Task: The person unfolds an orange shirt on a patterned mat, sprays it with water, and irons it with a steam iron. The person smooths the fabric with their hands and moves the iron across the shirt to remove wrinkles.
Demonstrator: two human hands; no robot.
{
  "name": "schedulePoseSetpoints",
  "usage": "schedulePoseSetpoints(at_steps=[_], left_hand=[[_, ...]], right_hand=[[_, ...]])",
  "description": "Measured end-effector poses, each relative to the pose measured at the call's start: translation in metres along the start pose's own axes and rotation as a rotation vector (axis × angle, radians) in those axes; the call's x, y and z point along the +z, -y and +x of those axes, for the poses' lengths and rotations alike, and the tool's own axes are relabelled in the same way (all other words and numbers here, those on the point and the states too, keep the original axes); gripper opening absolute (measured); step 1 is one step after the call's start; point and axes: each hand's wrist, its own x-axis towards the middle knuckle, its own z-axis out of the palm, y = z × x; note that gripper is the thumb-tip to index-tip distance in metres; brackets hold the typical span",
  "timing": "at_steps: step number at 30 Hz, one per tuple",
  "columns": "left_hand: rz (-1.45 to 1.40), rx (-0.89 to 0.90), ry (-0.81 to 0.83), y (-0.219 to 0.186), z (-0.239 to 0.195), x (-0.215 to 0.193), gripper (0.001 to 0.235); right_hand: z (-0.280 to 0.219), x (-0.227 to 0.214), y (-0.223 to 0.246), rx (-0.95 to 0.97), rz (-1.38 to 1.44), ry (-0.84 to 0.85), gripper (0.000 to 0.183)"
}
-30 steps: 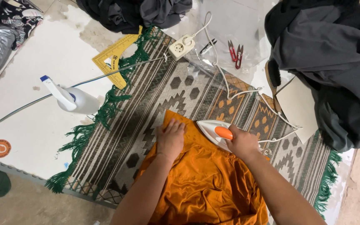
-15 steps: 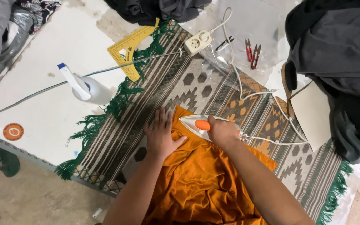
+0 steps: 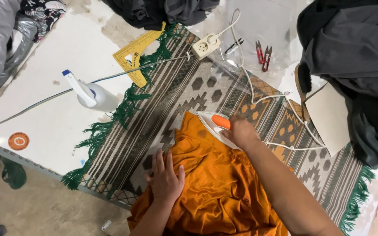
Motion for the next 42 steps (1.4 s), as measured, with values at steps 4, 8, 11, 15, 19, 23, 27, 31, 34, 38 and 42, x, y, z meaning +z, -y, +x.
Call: schedulePoseSetpoints(at_steps=[4,8,11,15,19,23,27,31,34,38,42], left_hand=[[0.174,0.053,-0.014,0.031,-0.013,0.033,0.071],[0.191,0.020,0.010,0.029,-0.012,0.030,0.070],[0.149,-0.043,0.174,0.023,-0.005,0.022,0.070],[0.155,-0.110,0.296,0.019,-0.001,0.019,0.072],[0.119,-0.139,0.300,0.018,-0.001,0.017,0.071],[0.164,-0.091,0.184,0.022,-0.003,0.029,0.071],[0.173,-0.098,0.193,0.024,-0.003,0.030,0.071],[0.151,-0.119,0.240,0.023,-0.002,0.029,0.070],[0.140,-0.127,0.260,0.020,0.000,0.021,0.070],[0.124,-0.093,0.133,0.024,-0.002,0.031,0.071],[0.141,-0.116,0.209,0.023,-0.005,0.032,0.072]], right_hand=[[0.007,0.015,-0.006,0.014,0.053,-0.081,0.048],[0.015,0.028,-0.014,-0.015,0.076,-0.095,0.043],[0.020,0.037,-0.025,-0.063,0.028,-0.198,0.055],[0.011,0.022,-0.015,-0.072,0.033,-0.120,0.058],[0.004,0.009,-0.001,0.039,0.002,0.002,0.046],[0.000,0.002,0.005,0.086,-0.020,0.014,0.040],[-0.006,-0.003,0.013,0.094,-0.008,0.009,0.049],[-0.009,-0.012,0.020,0.165,-0.057,0.082,0.049],[-0.005,-0.011,0.010,0.116,-0.109,0.039,0.063],[0.009,-0.002,-0.024,-0.089,0.091,0.033,0.087],[0.010,-0.002,-0.025,-0.199,0.145,0.115,0.059]])
